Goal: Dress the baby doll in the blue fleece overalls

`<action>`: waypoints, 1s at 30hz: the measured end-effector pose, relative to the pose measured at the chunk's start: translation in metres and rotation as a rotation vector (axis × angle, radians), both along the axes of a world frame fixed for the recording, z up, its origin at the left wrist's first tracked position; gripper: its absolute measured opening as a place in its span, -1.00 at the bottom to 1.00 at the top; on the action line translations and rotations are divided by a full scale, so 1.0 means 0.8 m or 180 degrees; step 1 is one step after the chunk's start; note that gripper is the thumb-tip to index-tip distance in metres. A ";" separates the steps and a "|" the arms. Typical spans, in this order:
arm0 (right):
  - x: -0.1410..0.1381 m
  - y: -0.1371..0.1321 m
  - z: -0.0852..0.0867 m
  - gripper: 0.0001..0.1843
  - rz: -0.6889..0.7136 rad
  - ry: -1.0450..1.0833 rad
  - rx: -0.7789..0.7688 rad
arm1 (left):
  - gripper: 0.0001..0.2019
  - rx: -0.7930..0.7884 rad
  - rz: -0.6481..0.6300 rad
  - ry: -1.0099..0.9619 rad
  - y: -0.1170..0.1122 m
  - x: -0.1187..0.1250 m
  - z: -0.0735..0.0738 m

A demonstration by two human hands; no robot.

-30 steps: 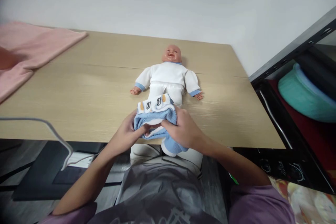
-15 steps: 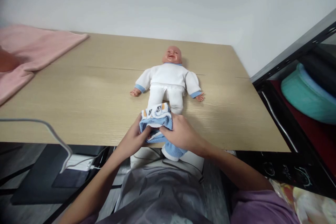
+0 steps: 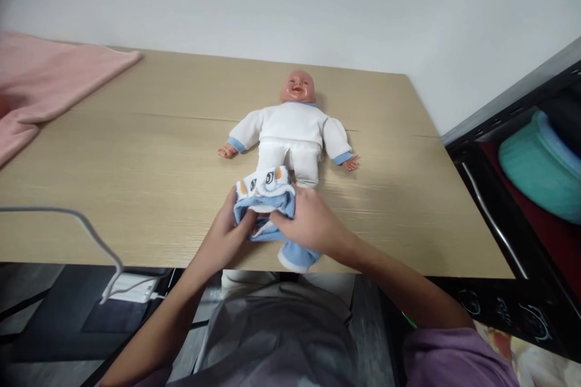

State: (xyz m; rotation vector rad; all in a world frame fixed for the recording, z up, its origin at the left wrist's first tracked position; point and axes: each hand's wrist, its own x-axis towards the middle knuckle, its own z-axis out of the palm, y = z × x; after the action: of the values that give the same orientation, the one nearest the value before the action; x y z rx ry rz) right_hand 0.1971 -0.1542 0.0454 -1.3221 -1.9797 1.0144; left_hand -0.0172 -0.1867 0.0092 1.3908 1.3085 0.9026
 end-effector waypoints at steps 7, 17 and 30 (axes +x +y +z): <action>-0.019 -0.022 0.010 -0.77 0.0473 -0.0885 -0.0059 | -0.67 -0.0024 -0.0013 0.0249 -0.030 -0.015 -0.008; -0.012 -0.045 -0.009 -0.48 0.0363 -0.1598 0.0091 | -0.76 0.0026 -0.0359 0.1095 -0.045 -0.011 -0.012; 0.004 -0.044 -0.029 -0.52 0.0425 -0.1093 0.0249 | -0.85 0.0205 -0.0215 0.1126 -0.041 -0.008 -0.027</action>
State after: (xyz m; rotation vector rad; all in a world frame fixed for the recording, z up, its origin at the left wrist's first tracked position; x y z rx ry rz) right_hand 0.2000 -0.1894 0.0219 -1.4114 -2.3637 0.7988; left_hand -0.0238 -0.2199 -0.0120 1.6901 1.4932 0.6776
